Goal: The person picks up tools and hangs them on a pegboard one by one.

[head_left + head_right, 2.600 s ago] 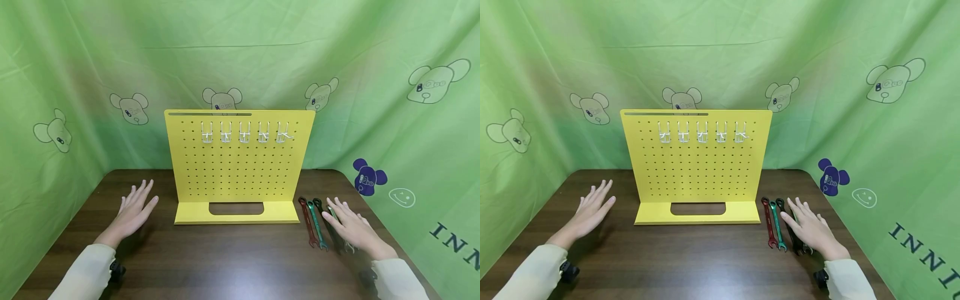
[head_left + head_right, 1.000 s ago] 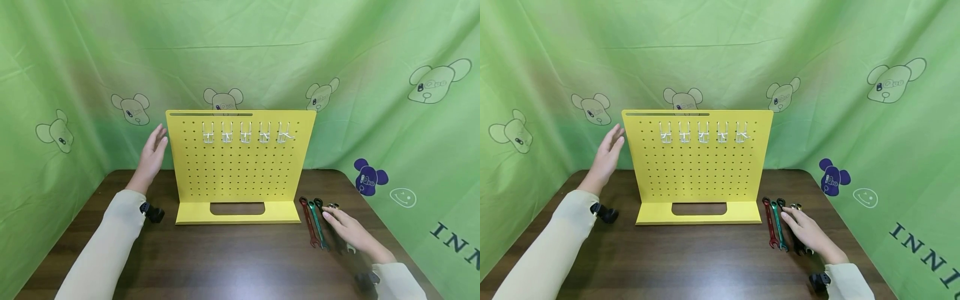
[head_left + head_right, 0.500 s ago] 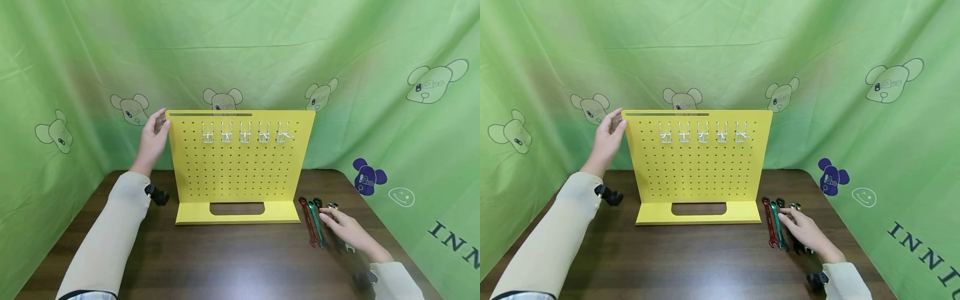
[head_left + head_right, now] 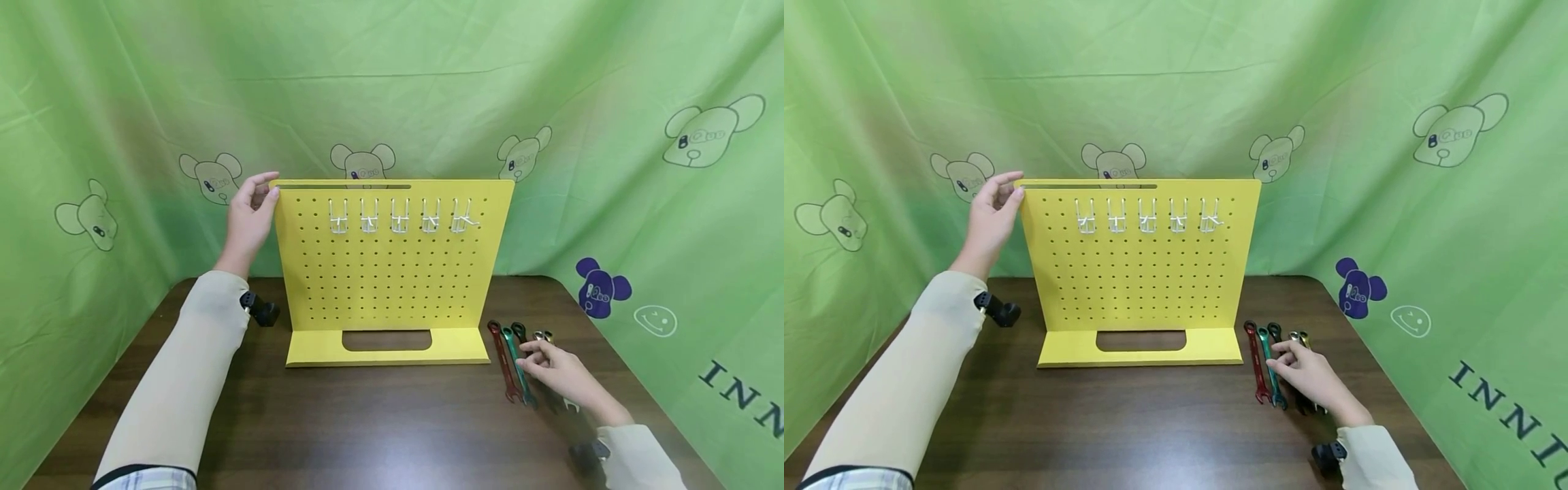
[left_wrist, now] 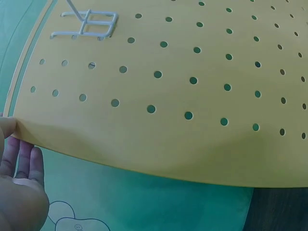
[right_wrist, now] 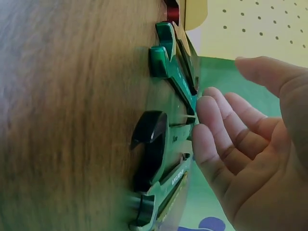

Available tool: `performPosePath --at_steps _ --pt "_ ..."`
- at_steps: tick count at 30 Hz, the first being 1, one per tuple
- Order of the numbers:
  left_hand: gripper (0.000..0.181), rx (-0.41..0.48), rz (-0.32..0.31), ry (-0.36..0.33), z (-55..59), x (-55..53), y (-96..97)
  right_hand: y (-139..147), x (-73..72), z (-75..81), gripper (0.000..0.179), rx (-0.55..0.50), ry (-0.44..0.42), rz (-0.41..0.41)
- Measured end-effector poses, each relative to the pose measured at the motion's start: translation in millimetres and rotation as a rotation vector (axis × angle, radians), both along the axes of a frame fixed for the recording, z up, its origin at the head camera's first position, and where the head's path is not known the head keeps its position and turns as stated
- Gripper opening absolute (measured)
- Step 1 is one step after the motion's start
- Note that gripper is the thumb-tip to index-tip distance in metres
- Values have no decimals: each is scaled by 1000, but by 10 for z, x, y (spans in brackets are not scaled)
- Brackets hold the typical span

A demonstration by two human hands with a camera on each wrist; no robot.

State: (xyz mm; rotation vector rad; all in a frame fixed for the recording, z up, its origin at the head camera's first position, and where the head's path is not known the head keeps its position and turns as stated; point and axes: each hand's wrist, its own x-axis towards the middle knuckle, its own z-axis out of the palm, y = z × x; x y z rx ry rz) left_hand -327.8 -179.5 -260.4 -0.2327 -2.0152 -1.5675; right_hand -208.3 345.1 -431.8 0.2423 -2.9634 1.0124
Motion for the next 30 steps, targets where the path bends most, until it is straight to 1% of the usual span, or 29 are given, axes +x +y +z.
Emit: performPosePath --at_steps 3,5,7,12,17,21,30 --pt "31 13 11 -10 -4 -5 4 -8 -11 -17 44 -40 -47 -6" --pt "30 22 17 -16 -6 -9 5 -21 -26 -30 42 -66 -78 -25" --pt "29 28 21 -20 -8 -11 4 -36 -48 -41 41 -73 -94 -31" --pt "28 37 23 -19 -10 -15 3 -92 -101 -64 37 -55 -110 -57" --pt "29 35 11 -36 -3 -9 12 -137 -138 -109 31 -51 -120 -85" --pt "30 38 3 -41 6 -3 20 -154 -170 -132 31 -33 -118 -104" --pt "29 54 -8 -44 9 20 7 -211 -207 -88 32 -8 -161 -143"
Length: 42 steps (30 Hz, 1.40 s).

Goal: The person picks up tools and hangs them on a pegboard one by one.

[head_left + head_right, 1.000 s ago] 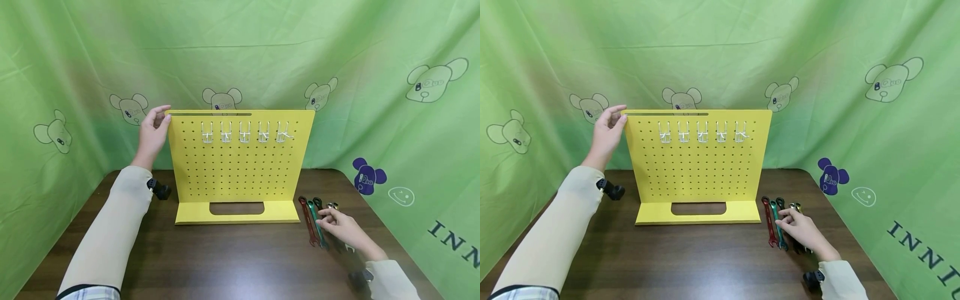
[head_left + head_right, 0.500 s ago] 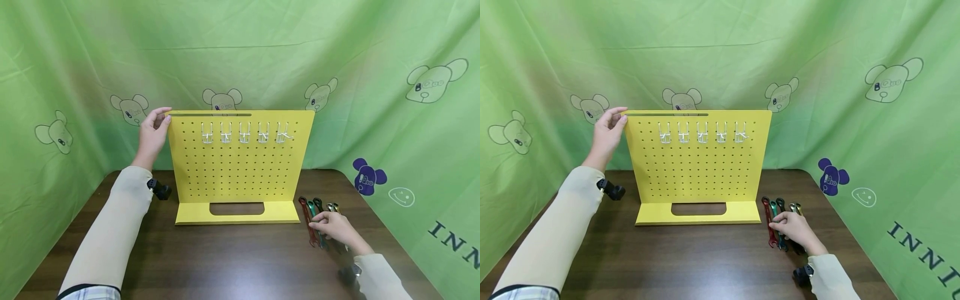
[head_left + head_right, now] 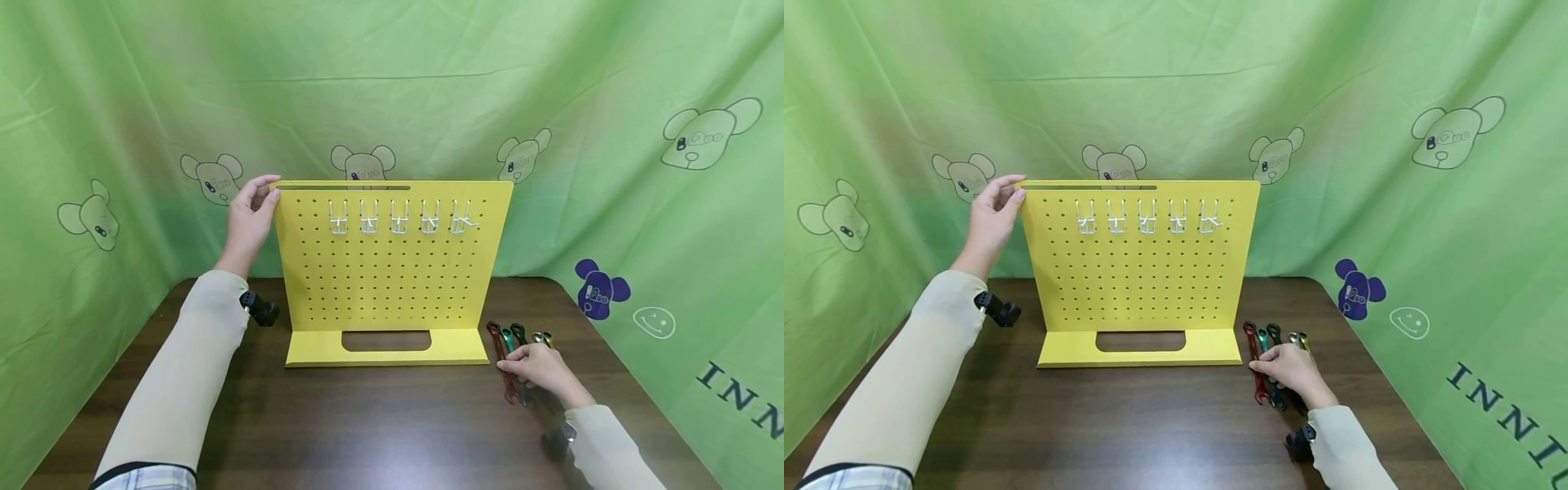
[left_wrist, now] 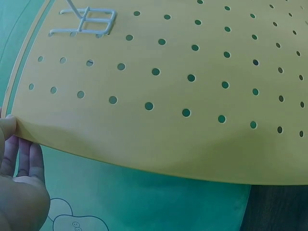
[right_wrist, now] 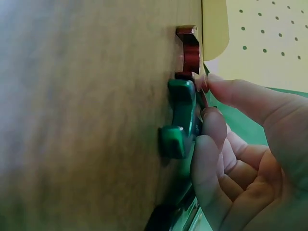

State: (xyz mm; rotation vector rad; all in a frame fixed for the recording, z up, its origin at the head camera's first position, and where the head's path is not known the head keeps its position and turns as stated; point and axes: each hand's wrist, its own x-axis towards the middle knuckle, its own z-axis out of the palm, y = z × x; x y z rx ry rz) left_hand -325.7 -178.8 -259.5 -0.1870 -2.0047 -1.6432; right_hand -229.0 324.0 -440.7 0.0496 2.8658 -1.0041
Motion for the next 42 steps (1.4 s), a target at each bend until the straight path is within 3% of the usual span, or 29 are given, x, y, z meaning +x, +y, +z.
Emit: performPosePath --at_steps 23,36,42 --pt "30 3 15 -3 -15 -18 -10 -17 -118 -23 48 131 -17 2" --pt "30 -19 19 -4 -15 -3 -7 7 -115 -6 44 72 -51 2" --pt "30 -16 17 -4 -16 -9 -7 15 -96 13 26 12 -36 11"
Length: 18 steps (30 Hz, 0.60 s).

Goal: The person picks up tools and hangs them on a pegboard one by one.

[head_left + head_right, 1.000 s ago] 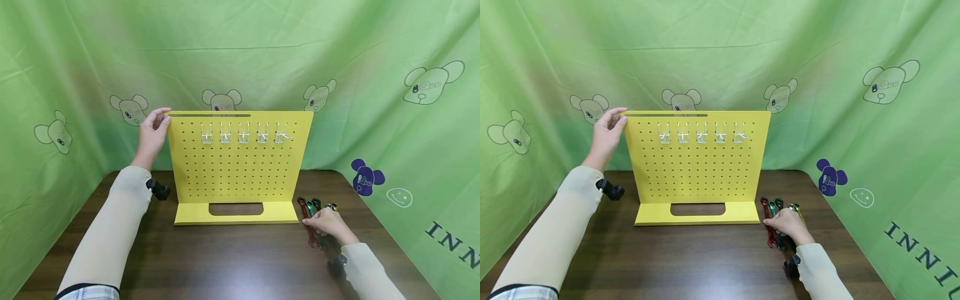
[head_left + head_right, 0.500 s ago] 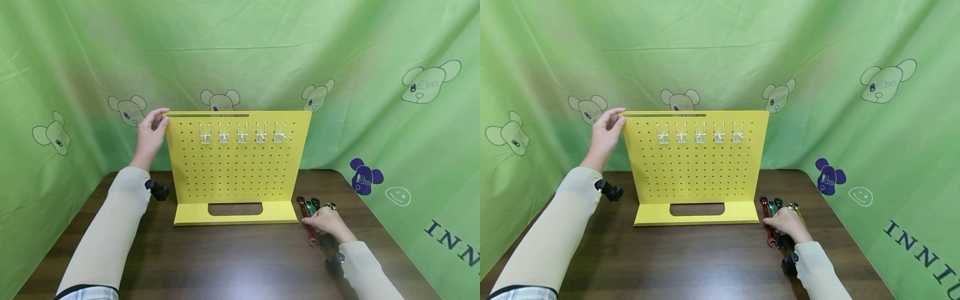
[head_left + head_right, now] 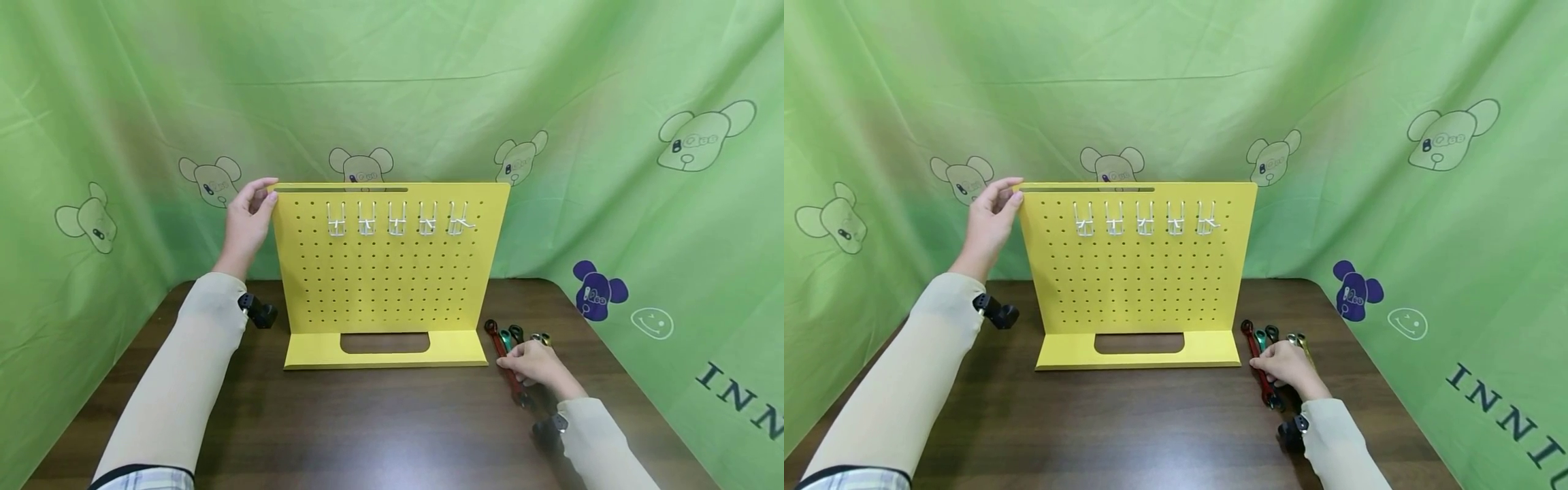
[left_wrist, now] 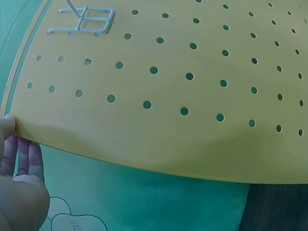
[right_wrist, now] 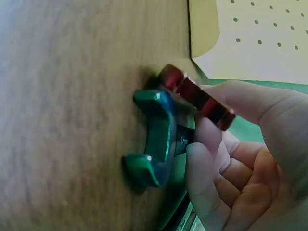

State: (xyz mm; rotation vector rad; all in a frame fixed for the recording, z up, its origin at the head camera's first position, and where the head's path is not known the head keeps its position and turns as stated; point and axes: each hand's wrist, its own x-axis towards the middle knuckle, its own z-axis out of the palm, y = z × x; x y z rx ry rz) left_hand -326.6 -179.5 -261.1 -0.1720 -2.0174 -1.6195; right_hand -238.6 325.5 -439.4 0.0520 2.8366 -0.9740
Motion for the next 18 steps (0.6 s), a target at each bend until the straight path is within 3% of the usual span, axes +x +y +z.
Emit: performPosePath --at_steps 18 --pt "32 8 -14 -11 -6 -5 -5 15 63 9 21 -159 -3 18"
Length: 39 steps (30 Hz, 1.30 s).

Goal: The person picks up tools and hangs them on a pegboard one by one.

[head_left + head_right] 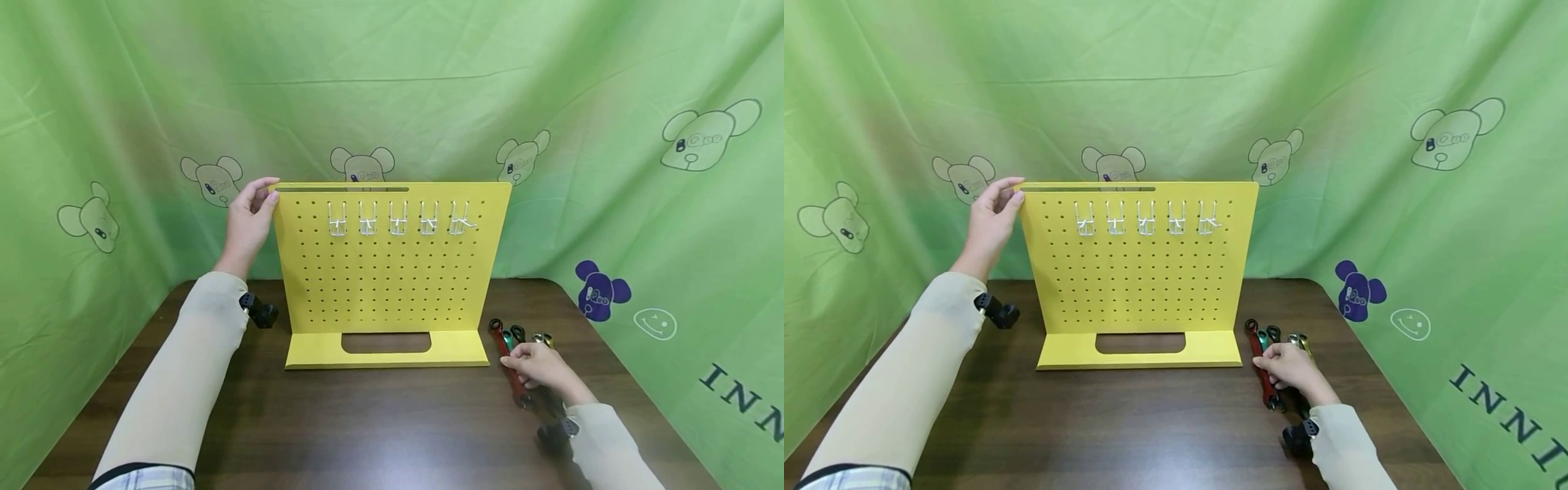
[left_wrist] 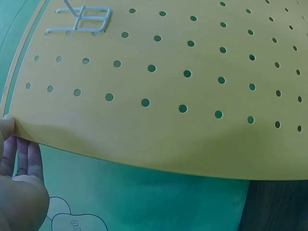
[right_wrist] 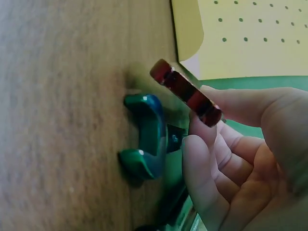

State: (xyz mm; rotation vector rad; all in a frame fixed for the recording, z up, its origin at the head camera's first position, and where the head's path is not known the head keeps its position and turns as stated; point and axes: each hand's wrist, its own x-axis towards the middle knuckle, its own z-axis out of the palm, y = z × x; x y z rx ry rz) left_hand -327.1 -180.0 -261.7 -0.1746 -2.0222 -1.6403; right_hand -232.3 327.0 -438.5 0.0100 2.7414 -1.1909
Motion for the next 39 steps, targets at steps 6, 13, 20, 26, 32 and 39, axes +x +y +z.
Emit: performPosePath --at_steps 6,13,20,26,32,39 --pt "30 1 -4 14 -7 -6 0 26 59 82 20 -51 23 41" --pt "30 -17 -12 14 -10 -13 10 41 133 213 22 -93 57 60" --pt "29 -21 -5 20 -13 -25 6 -3 161 343 23 -103 90 79" --pt "30 -27 1 11 -15 -15 -1 -123 149 435 24 -105 132 120" --pt "30 -31 -2 18 -10 -3 -5 -297 98 513 21 -104 140 163" --pt "29 -30 -8 25 -7 -4 -12 -554 -13 550 21 -105 171 223"
